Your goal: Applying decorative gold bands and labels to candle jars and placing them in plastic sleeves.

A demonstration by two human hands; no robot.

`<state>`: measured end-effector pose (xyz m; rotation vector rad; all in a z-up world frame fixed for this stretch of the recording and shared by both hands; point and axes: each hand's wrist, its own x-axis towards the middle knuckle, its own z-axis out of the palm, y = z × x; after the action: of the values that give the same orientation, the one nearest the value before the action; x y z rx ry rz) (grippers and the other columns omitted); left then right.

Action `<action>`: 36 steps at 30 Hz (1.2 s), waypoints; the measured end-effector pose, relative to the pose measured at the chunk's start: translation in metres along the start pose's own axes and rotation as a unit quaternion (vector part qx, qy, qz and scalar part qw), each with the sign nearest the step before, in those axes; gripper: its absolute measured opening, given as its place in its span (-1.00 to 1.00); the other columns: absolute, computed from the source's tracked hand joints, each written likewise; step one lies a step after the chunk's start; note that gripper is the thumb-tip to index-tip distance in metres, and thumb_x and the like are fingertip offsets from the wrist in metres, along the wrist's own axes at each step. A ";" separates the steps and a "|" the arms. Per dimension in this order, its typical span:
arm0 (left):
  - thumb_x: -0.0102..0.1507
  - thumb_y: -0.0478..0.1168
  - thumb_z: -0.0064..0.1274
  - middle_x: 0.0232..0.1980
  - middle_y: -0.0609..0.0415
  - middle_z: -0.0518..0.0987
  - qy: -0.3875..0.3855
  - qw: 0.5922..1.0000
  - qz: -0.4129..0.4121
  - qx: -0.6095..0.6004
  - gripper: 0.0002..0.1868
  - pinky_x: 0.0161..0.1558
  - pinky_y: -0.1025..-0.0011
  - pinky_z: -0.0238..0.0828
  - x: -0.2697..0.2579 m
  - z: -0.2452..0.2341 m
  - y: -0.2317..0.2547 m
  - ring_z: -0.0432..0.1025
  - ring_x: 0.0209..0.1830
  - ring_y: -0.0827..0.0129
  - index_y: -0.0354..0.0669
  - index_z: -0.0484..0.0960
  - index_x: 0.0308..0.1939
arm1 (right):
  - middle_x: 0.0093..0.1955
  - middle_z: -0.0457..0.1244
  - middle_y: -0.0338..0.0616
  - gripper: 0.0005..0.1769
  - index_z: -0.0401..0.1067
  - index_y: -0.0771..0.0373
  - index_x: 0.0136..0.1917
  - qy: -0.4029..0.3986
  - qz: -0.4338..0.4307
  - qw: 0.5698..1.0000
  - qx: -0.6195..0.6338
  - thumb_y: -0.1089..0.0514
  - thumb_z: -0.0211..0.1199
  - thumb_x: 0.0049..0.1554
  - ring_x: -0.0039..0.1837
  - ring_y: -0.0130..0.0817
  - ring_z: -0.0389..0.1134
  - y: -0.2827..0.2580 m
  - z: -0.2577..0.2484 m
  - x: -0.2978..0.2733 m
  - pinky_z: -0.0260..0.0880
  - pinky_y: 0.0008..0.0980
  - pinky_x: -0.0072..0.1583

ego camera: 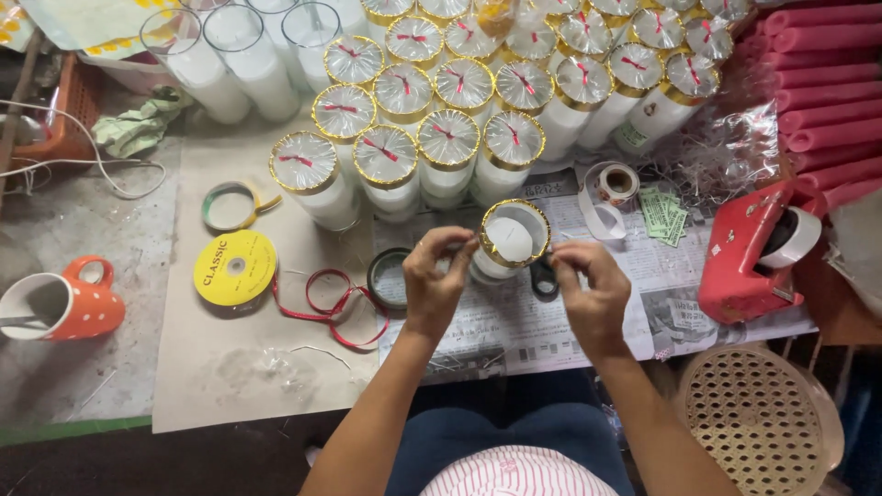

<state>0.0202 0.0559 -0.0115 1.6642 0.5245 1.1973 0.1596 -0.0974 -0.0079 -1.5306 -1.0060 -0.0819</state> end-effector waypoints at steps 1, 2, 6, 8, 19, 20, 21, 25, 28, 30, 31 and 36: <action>0.22 -0.38 0.29 -0.26 0.03 0.70 0.001 1.000 -0.001 -0.001 -0.91 -0.26 0.42 0.63 -0.003 -0.001 0.005 0.63 -0.24 0.31 -0.18 0.70 -0.23 | -0.09 0.37 0.07 -0.91 0.52 0.40 -0.11 -0.001 0.000 1.000 -0.001 0.49 0.36 0.14 -0.04 -0.18 0.48 -0.006 0.004 -0.003 0.53 -0.33 -0.03; 0.24 -0.36 0.25 -0.22 0.07 0.69 -0.019 0.994 0.099 0.043 -0.93 -0.21 0.40 0.61 -0.006 -0.003 0.010 0.60 -0.20 0.25 -0.12 0.71 -0.22 | -0.08 0.40 0.00 -0.89 0.57 0.34 -0.11 -0.009 -0.053 0.998 -0.021 0.46 0.40 0.09 -0.03 -0.20 0.49 -0.011 0.008 -0.006 0.53 -0.35 -0.02; 0.26 -0.31 0.22 -0.05 0.11 0.68 -0.064 0.941 0.285 0.169 -0.83 -0.07 0.40 0.56 -0.010 0.005 0.010 0.54 -0.04 0.23 -0.06 0.73 -0.06 | -0.02 0.43 -0.06 -0.81 0.62 0.28 -0.03 -0.037 -0.156 0.982 -0.103 0.43 0.44 0.06 0.00 -0.16 0.51 -0.030 0.018 0.002 0.56 -0.31 0.00; 0.28 -0.26 0.20 -0.11 0.18 0.65 -0.074 0.919 0.315 0.225 -0.87 -0.14 0.41 0.53 0.004 0.003 0.011 0.50 -0.08 0.27 0.00 0.72 -0.10 | -0.07 0.43 -0.14 -0.82 0.63 0.23 -0.05 -0.053 -0.170 0.975 -0.131 0.38 0.47 0.06 -0.03 -0.24 0.50 -0.023 0.019 0.012 0.56 -0.35 -0.02; 0.22 -0.12 0.18 -0.43 0.35 0.48 -0.260 0.814 0.333 0.398 -0.89 -0.30 0.35 0.22 0.032 0.005 -0.002 0.29 -0.23 0.32 0.18 0.59 -0.40 | -0.24 0.40 -0.30 -0.93 0.56 0.02 -0.12 -0.299 -0.085 0.898 -0.312 0.19 0.37 0.12 -0.20 -0.31 0.46 -0.030 0.001 0.041 0.50 -0.34 -0.15; 0.15 -0.08 0.24 -0.39 0.31 0.51 -0.280 0.812 0.320 0.399 -0.89 -0.30 0.34 0.22 0.035 0.005 -0.001 0.31 -0.22 0.29 0.17 0.59 -0.38 | -0.19 0.41 -0.25 -0.97 0.56 0.06 -0.11 -0.318 -0.088 0.890 -0.316 0.16 0.37 0.13 -0.15 -0.24 0.47 -0.035 -0.001 0.045 0.50 -0.28 -0.12; 0.09 -0.04 0.30 -0.34 0.27 0.54 -0.300 0.810 0.308 0.400 -0.83 -0.31 0.32 0.23 0.038 0.005 -0.001 0.33 -0.21 0.25 0.17 0.60 -0.36 | -0.15 0.42 -0.19 -0.95 0.56 0.10 -0.10 -0.336 -0.090 0.881 -0.321 0.13 0.36 0.14 -0.11 -0.17 0.48 -0.039 -0.004 0.050 0.51 -0.23 -0.09; 0.20 -0.08 0.18 -0.35 0.25 0.45 -0.290 0.812 0.339 0.376 -0.85 -0.39 0.33 0.20 0.051 -0.002 -0.020 0.29 -0.26 0.25 0.18 0.51 -0.41 | -0.05 0.33 -0.28 -0.83 0.48 0.02 -0.06 -0.266 -0.143 0.895 -0.329 0.05 0.41 0.10 -0.16 -0.15 0.46 -0.014 -0.009 0.046 0.50 -0.18 -0.17; 0.24 -0.09 0.12 -0.39 0.22 0.45 -0.327 0.806 0.341 0.357 -0.85 -0.40 0.33 0.25 0.051 -0.003 -0.018 0.32 -0.26 0.22 0.18 0.50 -0.41 | 0.01 0.29 -0.30 -0.89 0.44 -0.02 -0.07 -0.261 -0.205 0.871 -0.363 -0.03 0.27 0.22 -0.08 -0.19 0.44 0.001 -0.010 0.043 0.48 -0.28 -0.15; 0.26 -0.15 0.04 -0.41 0.18 0.42 -0.377 0.796 0.321 0.346 -0.84 -0.41 0.30 0.27 0.056 -0.004 -0.017 0.31 -0.28 0.19 0.12 0.47 -0.44 | 0.01 0.30 -0.20 -0.87 0.45 0.02 -0.06 -0.278 -0.231 0.873 -0.328 -0.02 0.30 0.19 -0.07 -0.09 0.44 0.003 -0.011 0.049 0.47 -0.21 -0.18; 0.26 -0.15 0.04 -0.41 0.18 0.42 -0.384 0.794 0.332 0.335 -0.84 -0.41 0.30 0.27 0.056 -0.006 -0.009 0.31 -0.28 0.19 0.12 0.47 -0.44 | 0.01 0.30 -0.20 -0.87 0.45 0.02 -0.06 -0.270 -0.222 0.873 -0.340 -0.02 0.30 0.19 -0.07 -0.09 0.44 -0.006 -0.013 0.052 0.47 -0.21 -0.18; 0.25 -0.22 -0.02 -0.48 0.13 0.48 -0.404 0.777 0.293 0.383 -0.87 -0.39 0.26 0.36 0.054 -0.002 0.002 0.40 -0.33 0.14 0.10 0.56 -0.39 | 0.30 0.24 -0.16 -0.67 0.46 0.02 0.18 -0.181 -0.239 0.905 -0.302 0.08 0.38 0.13 0.00 -0.21 0.44 -0.020 -0.064 0.064 0.54 -0.28 -0.13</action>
<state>0.0412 0.0984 0.0152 2.9722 -0.1280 0.5046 0.2176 -0.1192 0.0609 -1.8543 -1.7629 -0.5097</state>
